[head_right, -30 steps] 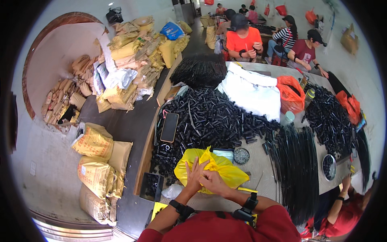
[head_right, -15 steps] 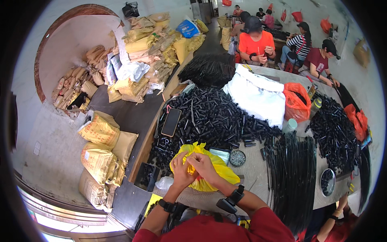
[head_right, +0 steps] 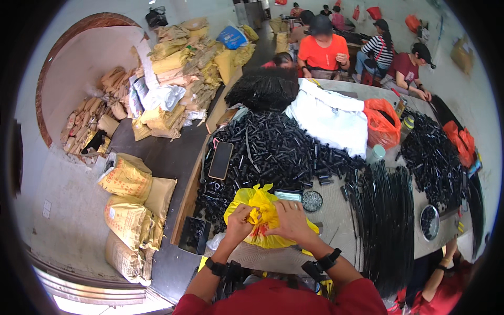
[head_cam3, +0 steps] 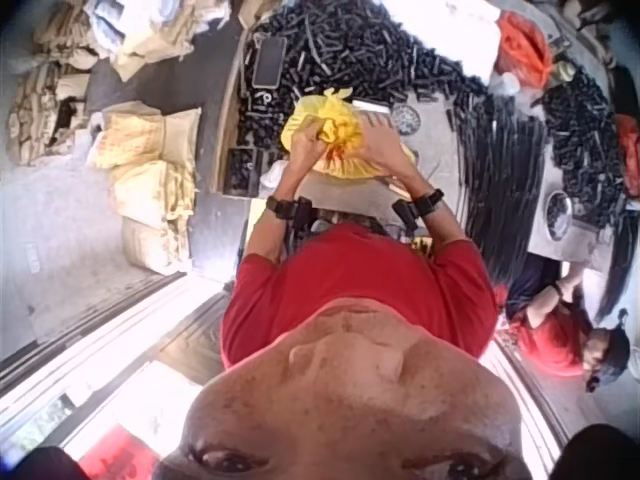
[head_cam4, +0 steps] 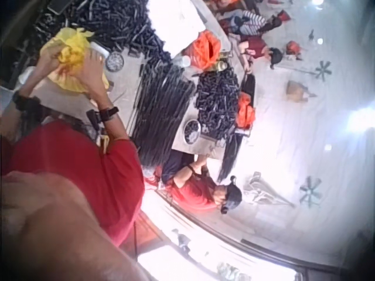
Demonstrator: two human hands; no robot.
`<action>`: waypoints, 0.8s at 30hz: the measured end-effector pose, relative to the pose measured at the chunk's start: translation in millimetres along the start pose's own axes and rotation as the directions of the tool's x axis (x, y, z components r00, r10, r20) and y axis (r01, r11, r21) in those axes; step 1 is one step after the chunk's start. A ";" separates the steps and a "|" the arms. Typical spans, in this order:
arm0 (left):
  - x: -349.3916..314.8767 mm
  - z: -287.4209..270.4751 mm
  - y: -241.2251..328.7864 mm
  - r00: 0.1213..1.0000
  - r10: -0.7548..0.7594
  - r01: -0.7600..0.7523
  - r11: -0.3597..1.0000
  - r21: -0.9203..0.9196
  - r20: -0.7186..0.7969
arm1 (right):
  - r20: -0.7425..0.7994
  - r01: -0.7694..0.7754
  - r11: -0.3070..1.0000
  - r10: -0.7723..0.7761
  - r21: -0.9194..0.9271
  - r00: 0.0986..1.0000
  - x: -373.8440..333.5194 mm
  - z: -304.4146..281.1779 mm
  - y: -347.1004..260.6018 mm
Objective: The recorder is sorting small black plastic components from a large yellow bag and inspecting them.
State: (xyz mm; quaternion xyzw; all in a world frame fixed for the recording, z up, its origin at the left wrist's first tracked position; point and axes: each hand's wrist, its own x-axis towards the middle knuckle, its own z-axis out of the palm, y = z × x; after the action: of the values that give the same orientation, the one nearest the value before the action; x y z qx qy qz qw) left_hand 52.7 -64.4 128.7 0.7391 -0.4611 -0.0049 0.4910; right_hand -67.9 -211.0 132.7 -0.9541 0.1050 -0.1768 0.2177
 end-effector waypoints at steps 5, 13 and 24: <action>2.7 -5.2 5.3 0.982 0.089 -0.085 0.996 -0.030 0.168 | 0.055 -0.072 0.988 0.080 -0.137 0.995 -6.7 27.8 -6.6; 10.8 -16.1 -1.2 0.944 0.225 -0.176 0.962 -0.208 0.242 | -0.126 -0.242 0.966 0.230 -0.090 0.965 -4.5 35.4 -14.5; 42.6 -41.4 19.7 0.889 0.433 -0.385 0.883 -0.270 0.148 | -0.405 -0.261 0.961 0.205 -0.089 0.891 14.8 11.2 -32.8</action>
State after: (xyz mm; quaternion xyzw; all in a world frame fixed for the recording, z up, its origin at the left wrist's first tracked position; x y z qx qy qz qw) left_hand 82.9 -65.6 183.5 0.5573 -0.6511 -0.0306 0.5143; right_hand -46.0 -181.9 142.5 -0.8927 0.2725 -0.3288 0.1439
